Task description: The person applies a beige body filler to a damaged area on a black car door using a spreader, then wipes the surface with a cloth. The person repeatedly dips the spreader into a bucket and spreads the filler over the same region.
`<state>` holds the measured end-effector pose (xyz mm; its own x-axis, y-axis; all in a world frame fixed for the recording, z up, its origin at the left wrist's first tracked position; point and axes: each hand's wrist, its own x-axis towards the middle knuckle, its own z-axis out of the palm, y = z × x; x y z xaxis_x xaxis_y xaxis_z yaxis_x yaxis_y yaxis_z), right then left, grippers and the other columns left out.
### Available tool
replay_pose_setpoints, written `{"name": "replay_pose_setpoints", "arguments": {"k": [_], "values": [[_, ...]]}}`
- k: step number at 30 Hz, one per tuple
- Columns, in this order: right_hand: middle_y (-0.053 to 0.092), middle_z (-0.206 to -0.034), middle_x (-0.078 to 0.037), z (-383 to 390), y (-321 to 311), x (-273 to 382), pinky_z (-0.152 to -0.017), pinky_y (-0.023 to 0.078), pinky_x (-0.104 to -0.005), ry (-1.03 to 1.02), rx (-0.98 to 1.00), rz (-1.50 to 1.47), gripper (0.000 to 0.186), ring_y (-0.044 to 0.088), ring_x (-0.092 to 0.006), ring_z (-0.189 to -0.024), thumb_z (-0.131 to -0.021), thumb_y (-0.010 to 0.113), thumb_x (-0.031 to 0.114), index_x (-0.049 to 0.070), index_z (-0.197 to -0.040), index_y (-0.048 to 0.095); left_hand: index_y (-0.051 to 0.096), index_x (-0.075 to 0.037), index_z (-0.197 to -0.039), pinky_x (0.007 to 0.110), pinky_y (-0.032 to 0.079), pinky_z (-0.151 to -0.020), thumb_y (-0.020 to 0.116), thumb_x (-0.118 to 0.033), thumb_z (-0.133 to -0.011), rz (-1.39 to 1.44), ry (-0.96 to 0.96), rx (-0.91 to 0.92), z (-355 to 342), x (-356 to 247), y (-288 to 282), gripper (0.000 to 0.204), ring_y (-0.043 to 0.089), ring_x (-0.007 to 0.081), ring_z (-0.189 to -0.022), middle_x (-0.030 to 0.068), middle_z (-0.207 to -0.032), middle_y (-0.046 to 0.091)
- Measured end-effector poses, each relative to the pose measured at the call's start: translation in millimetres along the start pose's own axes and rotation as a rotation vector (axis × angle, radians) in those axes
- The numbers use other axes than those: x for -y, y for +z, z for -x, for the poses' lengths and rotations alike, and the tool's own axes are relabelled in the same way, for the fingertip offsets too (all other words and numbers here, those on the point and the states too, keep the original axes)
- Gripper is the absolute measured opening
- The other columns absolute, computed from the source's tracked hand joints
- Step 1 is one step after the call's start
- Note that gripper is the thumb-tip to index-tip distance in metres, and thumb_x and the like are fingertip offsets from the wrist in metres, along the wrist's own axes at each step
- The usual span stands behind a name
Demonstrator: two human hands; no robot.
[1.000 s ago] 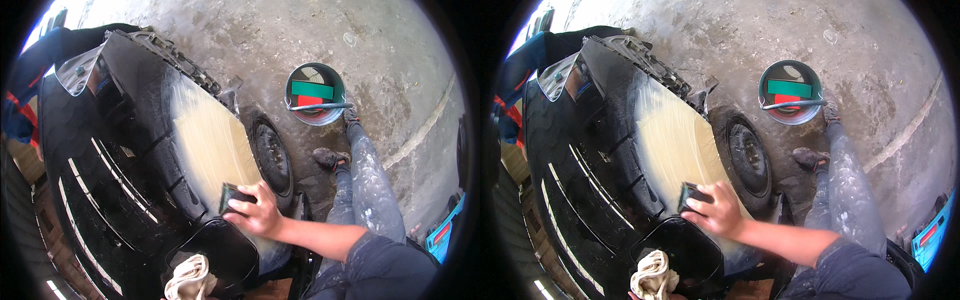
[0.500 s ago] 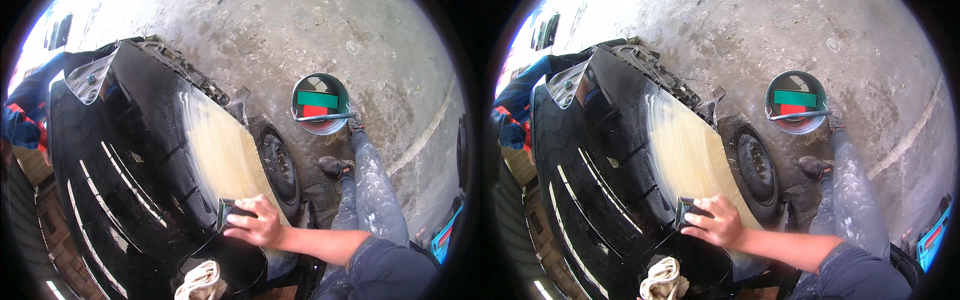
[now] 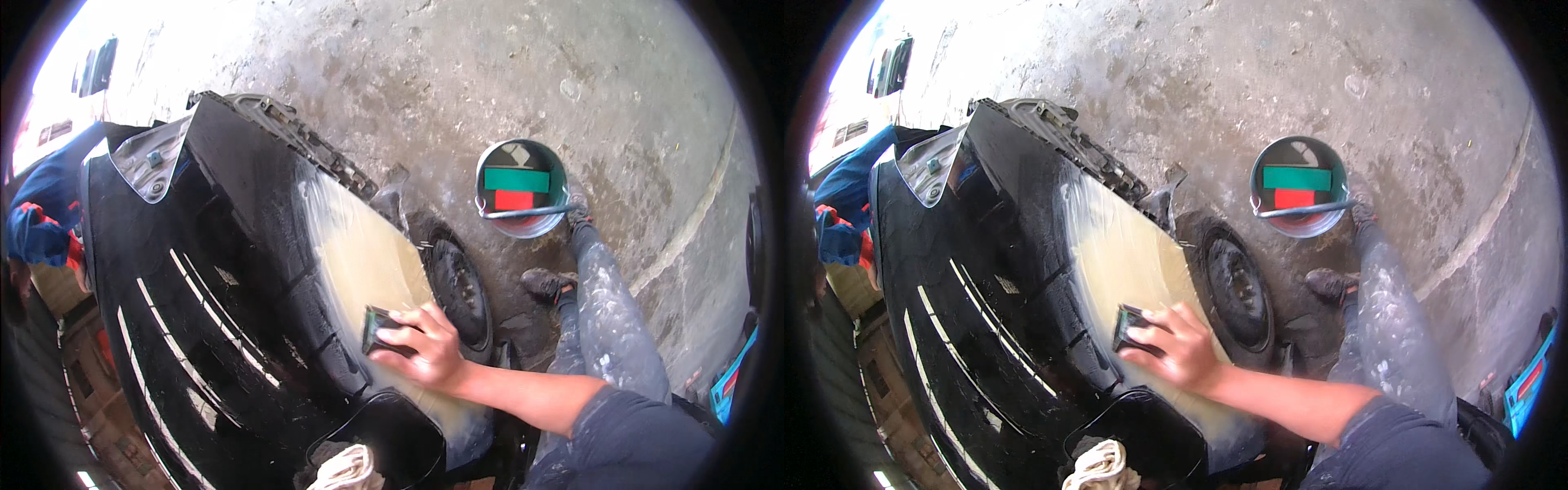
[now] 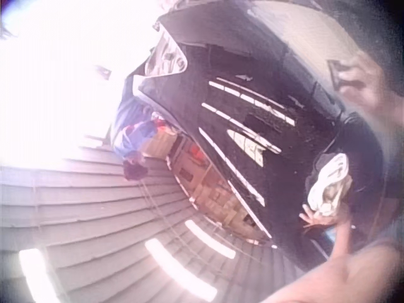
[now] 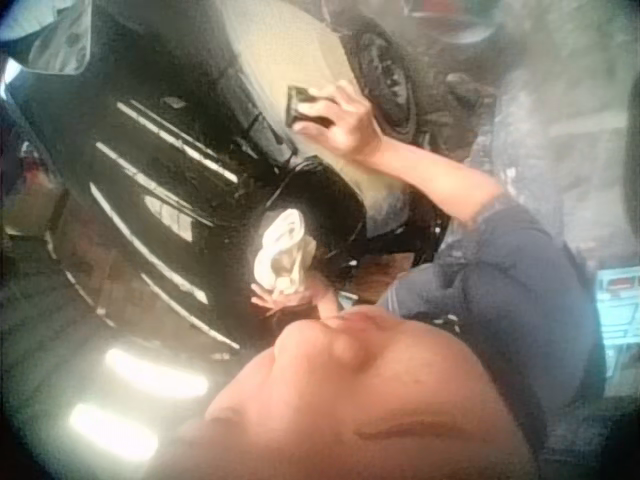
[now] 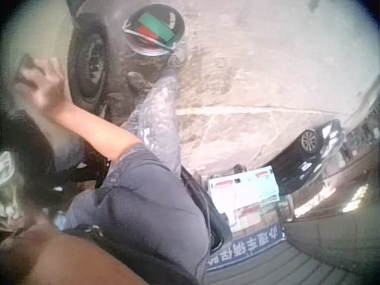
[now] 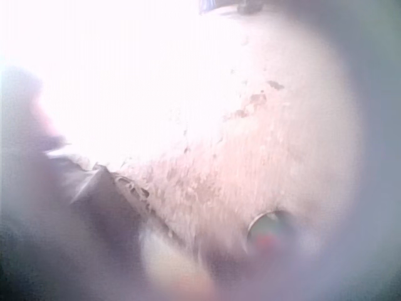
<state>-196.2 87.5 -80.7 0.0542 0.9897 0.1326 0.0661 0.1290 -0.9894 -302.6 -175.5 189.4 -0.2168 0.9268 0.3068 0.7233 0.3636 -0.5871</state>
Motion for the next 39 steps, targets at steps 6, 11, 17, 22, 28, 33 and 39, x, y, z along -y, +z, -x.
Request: {"name": "replay_pose_setpoints", "arguments": {"k": [6,11,17,22,28,33,39], "values": [[0.07,-0.093,-0.011,-87.7,60.4,-85.7,-0.082,0.054,-0.0491,0.236,-0.049,0.045,0.045,0.07,-0.0349,-0.094,-0.097,0.084,0.055,0.01,-0.101,0.079,0.021,-0.004,-0.169,0.064,0.054,-0.109,0.072,-0.046,-0.108,-0.026,-0.019,0.015,-11.0,-14.4,-1.8,0.09,0.067,0.0525,-0.133,0.0373,-0.16,0.049],[0.073,-0.089,-0.01,-130.8,92.5,-145.5,-0.083,0.057,-0.0434,0.352,-0.085,0.052,0.05,0.072,-0.0304,-0.09,-0.098,0.083,0.058,0.008,-0.1,0.08,0.035,0.0,-0.164,0.065,0.05,-0.114,0.07,-0.044,-0.108,-0.079,-0.009,0.001,-11.7,-22.0,-4.6,0.078,0.065,0.052,-0.136,0.0343,-0.155,0.057],[0.075,-0.084,-0.005,-137.8,49.9,-191.1,-0.07,0.054,-0.0358,0.831,-0.198,-0.367,0.046,0.069,-0.0166,-0.074,-0.103,0.082,0.053,0.007,-0.097,0.077,0.054,0.001,-0.147,0.066,0.041,-0.125,0.074,-0.038,-0.106,-0.147,-0.019,-0.151,-8.6,-35.3,2.1,0.06,0.06,0.0513,-0.143,0.0286,-0.152,0.063],[0.079,-0.097,-0.001,-120.2,-60.3,-199.7,-0.069,0.06,-0.031,1.126,-0.148,-1.027,0.036,0.074,-0.0138,-0.079,-0.114,0.069,0.045,0.01,-0.116,0.076,0.087,-0.024,-0.123,0.073,0.026,-0.132,0.065,-0.014,-0.105,0.064,0.221,0.273,-44.7,-77.9,8.0,0.03,0.051,0.046,-0.156,0.0145,-0.156,0.068],[0.083,-0.12,-0.008,-122.7,-191.6,-193.7,-0.088,0.068,-0.0411,1.318,-0.022,-1.432,0.051,0.081,-0.0247,-0.101,-0.113,0.064,0.055,0.01,-0.135,0.076,0.081,-0.013,-0.104,0.061,0.044,-0.122,0.072,-0.009,-0.094,0.122,0.387,0.053,-175.6,-132.9,67.9,0.015,0.065,0.0381,-0.138,0.0074,-0.129,0.076],[0.082,-0.132,-0.012,-152.0,-263.6,-185.0,-0.104,0.066,-0.0507,1.318,0.103,-1.568,0.056,0.08,-0.0283,-0.115,-0.114,0.06,0.055,0.009,-0.141,0.074,0.083,-0.018,-0.112,0.053,0.05,-0.106,0.072,-0.02,-0.094,-0.029,0.437,0.132,-280.8,-182.3,129.0,0.02,0.068,0.036,-0.125,0.0051,-0.117,0.077],[0.079,-0.138,-0.016,-205.4,-341.3,-184.5,-0.111,0.062,-0.0518,1.284,0.125,-1.45,0.06,0.078,-0.0315,-0.121,-0.116,0.057,0.054,0.003,-0.145,0.071,0.081,-0.014,-0.09,0.05,0.053,-0.097,0.066,-0.024,-0.09,-0.037,0.623,0.269,-313.2,-284.7,225.2,0.018,0.069,0.0312,-0.107,0.0058,-0.101,0.075]]}}
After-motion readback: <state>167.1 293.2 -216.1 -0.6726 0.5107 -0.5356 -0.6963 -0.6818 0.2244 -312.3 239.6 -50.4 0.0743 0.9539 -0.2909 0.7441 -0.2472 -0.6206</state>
